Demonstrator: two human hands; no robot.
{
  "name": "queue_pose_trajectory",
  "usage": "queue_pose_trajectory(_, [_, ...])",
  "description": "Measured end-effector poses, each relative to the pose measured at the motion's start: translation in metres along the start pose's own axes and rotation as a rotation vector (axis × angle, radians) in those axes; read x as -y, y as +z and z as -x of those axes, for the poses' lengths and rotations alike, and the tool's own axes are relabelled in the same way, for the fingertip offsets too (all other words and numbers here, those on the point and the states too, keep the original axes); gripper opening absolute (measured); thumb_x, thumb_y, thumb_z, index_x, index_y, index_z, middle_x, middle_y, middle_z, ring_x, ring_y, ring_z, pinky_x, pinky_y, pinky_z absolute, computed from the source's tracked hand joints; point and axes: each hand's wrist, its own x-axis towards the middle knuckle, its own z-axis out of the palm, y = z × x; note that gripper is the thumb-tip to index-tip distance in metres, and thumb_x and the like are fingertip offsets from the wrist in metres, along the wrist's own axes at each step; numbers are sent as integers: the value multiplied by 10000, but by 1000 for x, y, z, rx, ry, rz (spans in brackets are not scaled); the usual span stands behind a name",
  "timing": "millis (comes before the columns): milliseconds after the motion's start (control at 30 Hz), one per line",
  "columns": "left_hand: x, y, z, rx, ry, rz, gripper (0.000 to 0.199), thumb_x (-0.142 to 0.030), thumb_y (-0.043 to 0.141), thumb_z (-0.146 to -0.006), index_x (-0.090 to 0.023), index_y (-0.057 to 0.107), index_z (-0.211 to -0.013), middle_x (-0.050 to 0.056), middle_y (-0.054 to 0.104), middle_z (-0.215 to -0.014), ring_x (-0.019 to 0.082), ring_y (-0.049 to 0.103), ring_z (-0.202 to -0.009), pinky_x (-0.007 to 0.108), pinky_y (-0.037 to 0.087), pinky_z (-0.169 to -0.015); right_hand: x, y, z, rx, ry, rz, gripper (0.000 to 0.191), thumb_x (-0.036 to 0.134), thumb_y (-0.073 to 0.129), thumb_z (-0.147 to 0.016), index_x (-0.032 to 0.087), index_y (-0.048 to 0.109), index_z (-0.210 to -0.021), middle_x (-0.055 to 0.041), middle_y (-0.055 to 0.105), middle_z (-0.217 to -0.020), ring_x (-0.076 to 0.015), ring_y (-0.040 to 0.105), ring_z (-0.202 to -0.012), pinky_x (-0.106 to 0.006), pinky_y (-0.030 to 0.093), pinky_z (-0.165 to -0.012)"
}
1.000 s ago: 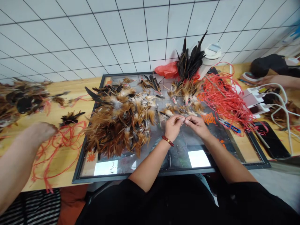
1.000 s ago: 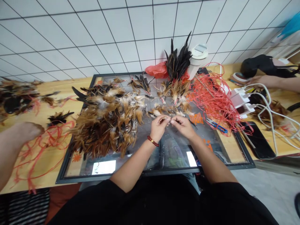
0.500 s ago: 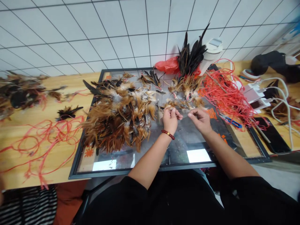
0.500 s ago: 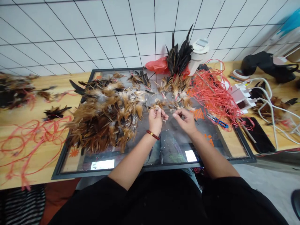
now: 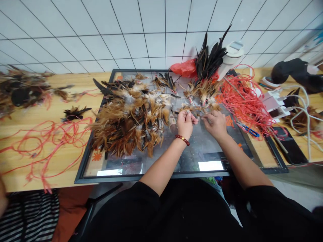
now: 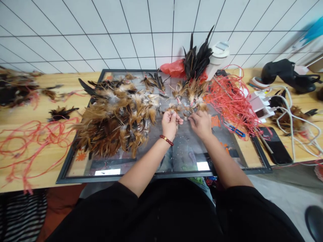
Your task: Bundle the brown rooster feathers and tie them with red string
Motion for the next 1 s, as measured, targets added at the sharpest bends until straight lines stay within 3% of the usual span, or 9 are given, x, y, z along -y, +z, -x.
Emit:
queue_pose_trajectory(100, [0, 2, 0, 0, -15, -5, 183, -240, 583, -998, -197, 466, -865, -89, 577, -638, 46, 595, -485, 170, 483, -521, -3, 1, -1, -59, 35, -115, 213, 349, 566, -967, 215, 682, -849, -92, 667, -850, -249, 589, -836, -393, 428, -756])
queue_pose_trajectory(233, [-4, 3, 2, 18, -52, -28, 169, -214, 605, -983, -191, 484, -868, -70, 634, -657, 56, 609, -502, 181, 480, -534, -5, 3, -2, -145, 186, -515, 299, 493, 561, -988, 228, 614, -859, -32, 620, -762, -181, 558, -697, -340, 456, -676])
queue_pose_trajectory(333, [-7, 3, 4, 48, -78, -36, 116, -176, 611, -972, -180, 519, -902, -52, 673, -682, 64, 627, -520, 189, 496, -551, -1, 6, -3, -102, 311, -883, 379, 612, 681, -900, 239, 619, -879, 11, 611, -705, -147, 561, -622, -303, 477, -622])
queue_pose_trajectory(433, [-6, 2, 4, 82, -102, -56, 87, -168, 637, -958, -169, 553, -934, -46, 680, -681, 62, 636, -520, 185, 521, -560, 4, 8, -1, -17, 378, -1119, 380, 600, 776, -830, 251, 638, -888, 22, 633, -691, -149, 615, -626, -298, 524, -626])
queue_pose_trajectory(533, [-4, 1, 3, 119, -123, -89, 77, -154, 637, -954, -158, 577, -905, -45, 667, -658, 70, 656, -522, 183, 539, -553, 8, 8, 1, 35, 351, -1166, 323, 544, 798, -836, 248, 671, -869, 16, 649, -729, -142, 625, -667, -299, 544, -667])
queue_pose_trajectory(667, [-4, -1, 3, 214, -171, -123, 144, -214, 712, -923, -152, 590, -876, -44, 667, -647, 80, 690, -541, 156, 530, -531, 10, 6, 0, -27, 309, -1139, 331, 538, 848, -784, 246, 697, -822, -7, 669, -866, -142, 630, -775, -310, 553, -747])
queue_pose_trajectory(800, [-11, -6, 5, 313, -244, -106, 174, -244, 734, -912, -144, 593, -886, 8, 713, -709, 132, 740, -603, 193, 560, -558, 13, 4, -4, 21, 345, -1160, 394, 591, 861, -736, 243, 691, -809, 5, 639, -805, -134, 608, -704, -308, 547, -692])
queue_pose_trajectory(900, [-16, -8, 6, 319, -251, -94, 175, -240, 732, -911, -134, 595, -886, 46, 737, -765, 165, 761, -640, 230, 579, -585, 16, 3, -5, 14, 318, -1143, 415, 604, 871, -710, 237, 693, -786, 5, 632, -810, -128, 607, -704, -299, 539, -690])
queue_pose_trajectory(1000, [-18, -8, 7, 307, -249, -104, 190, -219, 761, -885, -133, 592, -871, 17, 719, -710, 143, 740, -601, 223, 573, -580, 18, 2, -5, 10, 303, -1131, 427, 616, 876, -697, 235, 701, -779, 0, 633, -812, -129, 611, -702, -298, 534, -683])
